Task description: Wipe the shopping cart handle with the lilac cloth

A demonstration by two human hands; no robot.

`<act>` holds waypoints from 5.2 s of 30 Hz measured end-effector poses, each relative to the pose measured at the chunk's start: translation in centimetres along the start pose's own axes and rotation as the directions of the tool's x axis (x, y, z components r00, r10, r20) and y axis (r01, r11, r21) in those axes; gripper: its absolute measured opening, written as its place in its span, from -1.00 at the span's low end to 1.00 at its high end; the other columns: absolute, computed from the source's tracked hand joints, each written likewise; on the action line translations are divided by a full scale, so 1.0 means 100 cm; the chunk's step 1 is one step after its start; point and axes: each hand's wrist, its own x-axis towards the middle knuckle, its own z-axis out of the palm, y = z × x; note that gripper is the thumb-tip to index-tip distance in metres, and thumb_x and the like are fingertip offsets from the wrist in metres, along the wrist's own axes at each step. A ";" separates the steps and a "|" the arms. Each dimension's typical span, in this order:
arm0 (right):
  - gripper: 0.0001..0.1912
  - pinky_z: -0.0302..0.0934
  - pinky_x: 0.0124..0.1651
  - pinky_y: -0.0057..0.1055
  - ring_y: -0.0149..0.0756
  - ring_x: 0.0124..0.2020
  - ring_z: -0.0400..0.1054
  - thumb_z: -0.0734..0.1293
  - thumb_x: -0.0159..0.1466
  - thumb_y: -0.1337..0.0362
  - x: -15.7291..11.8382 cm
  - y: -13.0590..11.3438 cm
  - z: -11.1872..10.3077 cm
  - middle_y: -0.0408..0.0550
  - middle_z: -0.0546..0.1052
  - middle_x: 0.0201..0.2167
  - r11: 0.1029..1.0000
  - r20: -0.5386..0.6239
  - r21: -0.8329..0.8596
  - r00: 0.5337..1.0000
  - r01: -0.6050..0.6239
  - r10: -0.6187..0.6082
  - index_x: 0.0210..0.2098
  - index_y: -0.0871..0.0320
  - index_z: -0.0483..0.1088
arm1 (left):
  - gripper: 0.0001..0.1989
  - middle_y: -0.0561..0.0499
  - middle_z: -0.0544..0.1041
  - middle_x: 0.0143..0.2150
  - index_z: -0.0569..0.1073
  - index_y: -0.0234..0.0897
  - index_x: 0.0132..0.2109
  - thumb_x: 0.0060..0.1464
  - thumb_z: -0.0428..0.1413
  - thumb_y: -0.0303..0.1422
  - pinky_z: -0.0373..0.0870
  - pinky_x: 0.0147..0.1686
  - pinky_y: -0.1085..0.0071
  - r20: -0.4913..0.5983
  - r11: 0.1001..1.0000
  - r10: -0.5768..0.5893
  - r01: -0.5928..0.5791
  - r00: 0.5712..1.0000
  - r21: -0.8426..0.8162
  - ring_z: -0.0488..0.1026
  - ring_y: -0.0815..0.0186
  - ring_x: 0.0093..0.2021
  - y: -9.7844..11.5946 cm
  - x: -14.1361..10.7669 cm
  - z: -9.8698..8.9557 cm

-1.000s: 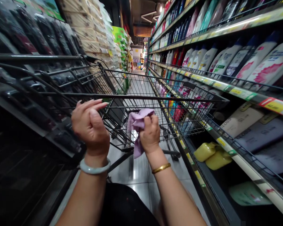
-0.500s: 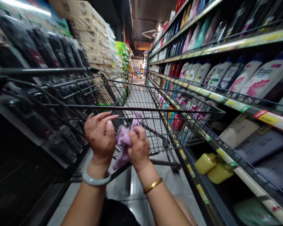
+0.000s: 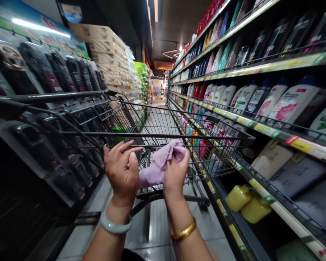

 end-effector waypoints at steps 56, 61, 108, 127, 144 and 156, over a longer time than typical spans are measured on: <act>-0.51 0.26 0.39 0.05 -0.13 0.25 0.37 0.27 0.27 0.53 0.028 0.010 -0.016 0.01 0.49 0.15 0.625 0.152 -0.453 0.747 0.635 -0.647 0.07 -0.01 0.57 | -0.70 -0.05 0.60 0.10 0.58 -0.10 0.13 0.32 0.11 -0.26 0.16 0.43 -0.01 0.314 0.996 0.084 -0.090 0.946 0.006 0.41 0.06 0.22 -0.039 0.059 -0.006; -0.43 0.17 0.42 0.22 -0.02 0.31 0.33 0.24 0.23 0.53 0.050 0.027 -0.034 0.14 0.49 0.24 0.614 0.018 -0.603 0.778 0.509 -0.627 0.17 0.08 0.53 | -0.76 -0.05 0.59 -0.01 0.58 -0.06 0.02 0.24 0.12 -0.28 0.13 0.42 -0.09 0.285 0.996 0.074 -0.086 0.956 0.029 0.40 0.02 0.20 -0.045 0.065 0.001; -0.45 0.25 0.37 0.04 -0.12 0.19 0.45 0.22 0.22 0.56 0.045 0.001 -0.023 -0.08 0.61 0.04 0.463 0.452 -0.351 0.580 0.814 -0.678 0.08 -0.02 0.51 | -0.56 -0.05 0.49 -0.31 0.45 -0.16 -0.33 0.46 -0.13 -0.12 0.07 0.09 0.07 0.257 0.913 0.206 -0.280 0.944 0.297 0.33 0.12 -0.14 -0.023 0.063 0.052; -0.43 0.25 0.31 0.14 0.03 0.18 0.39 0.31 0.26 0.44 0.036 0.016 -0.028 0.11 0.51 0.10 0.475 0.151 -0.564 0.650 0.675 -0.745 0.25 0.02 0.41 | -0.62 -0.03 0.47 -0.32 0.43 -0.16 -0.34 0.43 -0.06 -0.15 0.06 0.07 0.06 0.216 0.920 0.219 -0.275 0.952 0.280 0.33 0.11 -0.12 -0.029 0.061 0.057; -0.54 0.36 0.16 -0.02 -0.01 0.09 0.35 0.31 0.24 0.47 0.008 0.032 -0.012 0.09 0.51 0.04 0.455 0.545 -0.503 0.678 0.735 -0.493 0.10 0.04 0.50 | -0.63 -0.05 0.47 -0.29 0.45 -0.14 -0.31 0.41 -0.06 -0.12 0.06 0.15 0.01 0.245 0.952 0.170 -0.223 0.954 0.208 0.34 0.08 -0.07 -0.034 0.063 0.059; -0.58 0.34 0.13 -0.03 0.01 0.07 0.30 0.33 0.21 0.48 0.011 0.046 -0.023 0.10 0.50 -0.01 0.464 0.537 -0.607 0.763 0.645 -0.359 0.00 0.04 0.58 | -0.64 -0.03 0.43 -0.34 0.37 -0.13 -0.37 0.40 -0.07 -0.15 0.08 0.09 0.02 0.234 0.930 0.196 -0.257 0.952 0.263 0.28 0.11 -0.14 -0.049 0.071 0.068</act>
